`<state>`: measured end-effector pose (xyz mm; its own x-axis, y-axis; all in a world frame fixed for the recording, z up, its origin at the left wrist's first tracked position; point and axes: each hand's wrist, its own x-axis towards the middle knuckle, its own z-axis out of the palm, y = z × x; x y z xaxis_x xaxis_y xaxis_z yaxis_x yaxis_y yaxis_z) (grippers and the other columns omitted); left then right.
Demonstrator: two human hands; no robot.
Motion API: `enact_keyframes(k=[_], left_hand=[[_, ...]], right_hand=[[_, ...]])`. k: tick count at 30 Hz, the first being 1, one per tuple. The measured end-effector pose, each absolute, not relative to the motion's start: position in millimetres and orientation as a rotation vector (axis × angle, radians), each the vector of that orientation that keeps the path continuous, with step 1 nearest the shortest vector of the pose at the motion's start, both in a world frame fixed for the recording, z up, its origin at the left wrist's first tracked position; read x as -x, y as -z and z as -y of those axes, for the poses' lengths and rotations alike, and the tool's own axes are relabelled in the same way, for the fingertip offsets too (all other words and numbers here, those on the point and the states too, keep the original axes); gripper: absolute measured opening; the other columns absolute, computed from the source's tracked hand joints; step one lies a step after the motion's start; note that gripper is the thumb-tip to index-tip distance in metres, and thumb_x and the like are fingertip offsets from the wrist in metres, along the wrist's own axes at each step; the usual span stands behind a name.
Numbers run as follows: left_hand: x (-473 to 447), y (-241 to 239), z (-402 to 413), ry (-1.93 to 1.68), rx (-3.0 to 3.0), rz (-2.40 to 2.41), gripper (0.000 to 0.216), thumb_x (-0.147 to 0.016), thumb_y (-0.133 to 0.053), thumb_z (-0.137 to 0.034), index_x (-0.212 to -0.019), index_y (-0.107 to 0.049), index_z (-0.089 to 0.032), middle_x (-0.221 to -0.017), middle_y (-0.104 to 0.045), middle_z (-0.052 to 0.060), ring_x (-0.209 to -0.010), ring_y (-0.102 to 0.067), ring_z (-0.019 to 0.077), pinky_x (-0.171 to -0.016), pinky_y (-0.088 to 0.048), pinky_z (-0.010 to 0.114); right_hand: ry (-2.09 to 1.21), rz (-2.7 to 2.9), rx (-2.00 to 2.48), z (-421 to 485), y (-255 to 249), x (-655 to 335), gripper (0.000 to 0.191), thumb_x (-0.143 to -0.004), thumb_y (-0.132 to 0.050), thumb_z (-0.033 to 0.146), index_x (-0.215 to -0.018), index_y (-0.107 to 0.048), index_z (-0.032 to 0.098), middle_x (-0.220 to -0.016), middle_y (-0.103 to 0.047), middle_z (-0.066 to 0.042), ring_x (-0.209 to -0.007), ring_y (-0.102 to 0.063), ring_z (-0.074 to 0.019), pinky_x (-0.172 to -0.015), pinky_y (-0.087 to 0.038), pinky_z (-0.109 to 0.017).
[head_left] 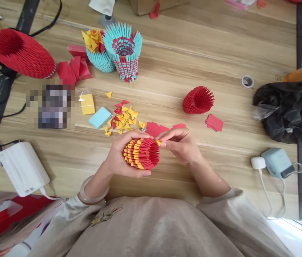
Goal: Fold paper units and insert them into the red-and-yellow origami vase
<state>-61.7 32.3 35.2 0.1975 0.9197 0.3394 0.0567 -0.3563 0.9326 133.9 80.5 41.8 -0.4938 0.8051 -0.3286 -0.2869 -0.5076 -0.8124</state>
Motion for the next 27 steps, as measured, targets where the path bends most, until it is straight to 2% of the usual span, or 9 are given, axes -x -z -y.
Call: enact_keyframes(k=[8,12,27], left_hand=[[64.8,-39.7,-33.3,-1.188,-1.716,-1.013,0.069,-0.053,-0.084,-0.046,-0.112,-0.060,-0.019,-0.100,-0.068,0.010,-0.090,-0.065,0.0241,-0.081,-0.053,0.036],[65.4,-40.5,-33.1,-1.176,-1.773,-1.054,0.068,-0.053,-0.083,-0.047,-0.111,-0.059,-0.020,-0.097,-0.068,0.008,-0.087,-0.065,0.0239,-0.078,-0.052,0.037],[68.1,-38.6,-33.5,-1.106,-1.774,-1.022,0.070,-0.051,-0.085,-0.043,-0.112,-0.057,-0.021,-0.099,-0.066,0.008,-0.090,-0.064,0.0255,-0.082,-0.050,0.040]], right_hand=[[-2.093,0.862,0.962,-80.9,-43.7,-132.0,0.015,-0.054,-0.087,0.020,-0.063,-0.075,0.023,-0.073,-0.076,0.000,-0.067,-0.070,-0.0116,-0.067,-0.060,-0.023],[-2.053,0.945,0.988,-81.1,-43.2,-134.3,0.015,-0.054,-0.087,0.021,-0.065,-0.076,0.023,-0.075,-0.076,-0.001,-0.069,-0.070,-0.0130,-0.067,-0.060,-0.025],[-1.977,1.045,1.065,-79.6,-37.9,-135.8,0.015,-0.055,-0.086,0.023,-0.065,-0.076,0.022,-0.075,-0.076,-0.002,-0.069,-0.070,-0.0141,-0.069,-0.061,-0.027]])
